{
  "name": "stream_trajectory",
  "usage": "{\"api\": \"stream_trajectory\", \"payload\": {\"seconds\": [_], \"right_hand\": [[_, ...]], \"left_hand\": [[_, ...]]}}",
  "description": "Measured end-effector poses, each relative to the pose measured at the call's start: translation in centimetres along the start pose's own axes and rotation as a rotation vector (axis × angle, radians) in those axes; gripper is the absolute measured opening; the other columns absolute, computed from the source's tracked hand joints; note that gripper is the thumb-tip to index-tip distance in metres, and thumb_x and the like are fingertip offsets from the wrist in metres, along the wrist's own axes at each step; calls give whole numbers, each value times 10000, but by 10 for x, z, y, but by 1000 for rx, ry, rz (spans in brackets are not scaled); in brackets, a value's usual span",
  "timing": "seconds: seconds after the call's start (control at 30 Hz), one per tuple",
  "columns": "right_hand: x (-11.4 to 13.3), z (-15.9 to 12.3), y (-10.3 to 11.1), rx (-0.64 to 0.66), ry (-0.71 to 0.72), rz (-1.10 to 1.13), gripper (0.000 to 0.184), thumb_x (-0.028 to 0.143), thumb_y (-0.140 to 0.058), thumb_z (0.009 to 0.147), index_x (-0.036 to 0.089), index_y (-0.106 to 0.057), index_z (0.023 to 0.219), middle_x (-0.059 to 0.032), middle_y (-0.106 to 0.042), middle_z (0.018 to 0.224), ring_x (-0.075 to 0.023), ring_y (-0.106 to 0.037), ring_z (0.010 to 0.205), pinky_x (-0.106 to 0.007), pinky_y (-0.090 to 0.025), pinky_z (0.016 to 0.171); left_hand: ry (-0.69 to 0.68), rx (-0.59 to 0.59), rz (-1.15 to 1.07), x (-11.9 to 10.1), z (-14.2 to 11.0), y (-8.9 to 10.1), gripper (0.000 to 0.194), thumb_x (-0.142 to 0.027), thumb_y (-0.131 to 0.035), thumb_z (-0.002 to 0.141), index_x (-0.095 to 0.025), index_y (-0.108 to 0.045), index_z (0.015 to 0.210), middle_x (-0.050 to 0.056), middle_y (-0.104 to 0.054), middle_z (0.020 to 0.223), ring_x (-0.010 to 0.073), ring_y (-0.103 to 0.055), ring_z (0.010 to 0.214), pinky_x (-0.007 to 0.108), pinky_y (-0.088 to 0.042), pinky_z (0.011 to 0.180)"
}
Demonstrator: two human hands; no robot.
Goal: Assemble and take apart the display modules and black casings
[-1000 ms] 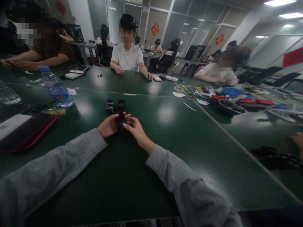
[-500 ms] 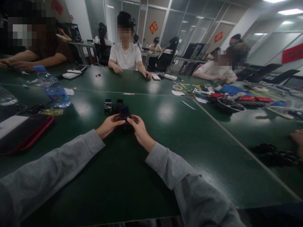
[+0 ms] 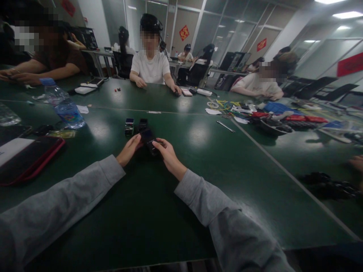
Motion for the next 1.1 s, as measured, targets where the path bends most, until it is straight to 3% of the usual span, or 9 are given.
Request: {"api": "stream_trajectory", "payload": {"seconds": [0.07,0.13,0.27,0.33,0.47,0.7,0.87,1.0,1.1], "right_hand": [[3,-3,-5,74,2,-72,462,438,-761,730,194,-611,1092,-58,-673,1050,-183,-647,920,-337,-542,811],[7,-9,-14,175,2,-171,419,430,-757,743,200,-627,1069,-53,-683,1023,-186,-652,912,-354,-547,812],[13,-29,-39,420,33,-400,376,419,-723,794,198,-636,1087,-53,-672,1039,-185,-650,924,-380,-553,825],[17,-37,-49,489,87,-489,359,419,-693,827,203,-635,1108,-60,-652,1082,-192,-636,975,-403,-544,865],[23,-37,-47,419,183,-648,362,422,-665,852,218,-626,1148,-73,-601,1142,-201,-597,1040,-449,-493,955],[12,-16,-26,300,197,-812,316,448,-574,911,210,-649,1104,-88,-589,1119,-248,-514,1136,-519,-421,1008],[25,-26,-34,346,307,-765,370,466,-499,954,233,-553,1236,-76,-587,1193,-226,-524,1158,-486,-433,1014],[36,-42,-50,492,440,-866,632,393,-654,862,228,-392,1413,-104,-511,1340,-240,-527,1187,-463,-451,1018],[40,-47,-55,509,497,-944,653,323,-655,843,204,-384,1425,-118,-537,1315,-255,-558,1150,-474,-461,1007]], "left_hand": [[-114,-101,44,-11,0,11,249,-343,-602,904,-235,-673,1116,43,-639,1241,188,-510,1250,290,-356,1055],[-142,-138,54,-18,3,20,264,-376,-568,920,-227,-677,1108,55,-668,1179,184,-575,1157,287,-389,1013],[71,4,44,-11,15,26,404,-485,-526,907,-132,-715,962,101,-722,883,200,-671,849,331,-466,885],[120,29,20,-9,19,29,422,-496,-526,900,-122,-718,936,97,-722,834,190,-671,785,326,-476,851],[103,33,7,-9,23,33,409,-487,-529,896,-127,-719,937,83,-726,828,173,-665,758,301,-485,805],[89,33,74,-10,21,30,408,-490,-550,879,-126,-726,932,95,-723,830,190,-653,758,324,-465,803],[76,33,68,-12,19,30,411,-505,-581,863,-127,-722,938,85,-716,834,180,-646,771,304,-455,787],[75,24,54,-12,20,31,418,-517,-597,848,-126,-715,937,75,-707,827,169,-643,773,290,-456,775],[72,25,61,-11,21,32,433,-532,-603,834,-123,-709,927,73,-700,821,169,-640,773,286,-457,759]]}}
Point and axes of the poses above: each hand's wrist, its own z-axis towards the middle knuckle, its own y-axis out of the back of the hand, x = y × z, the point moved 7 cm from there along z, towards the middle knuckle
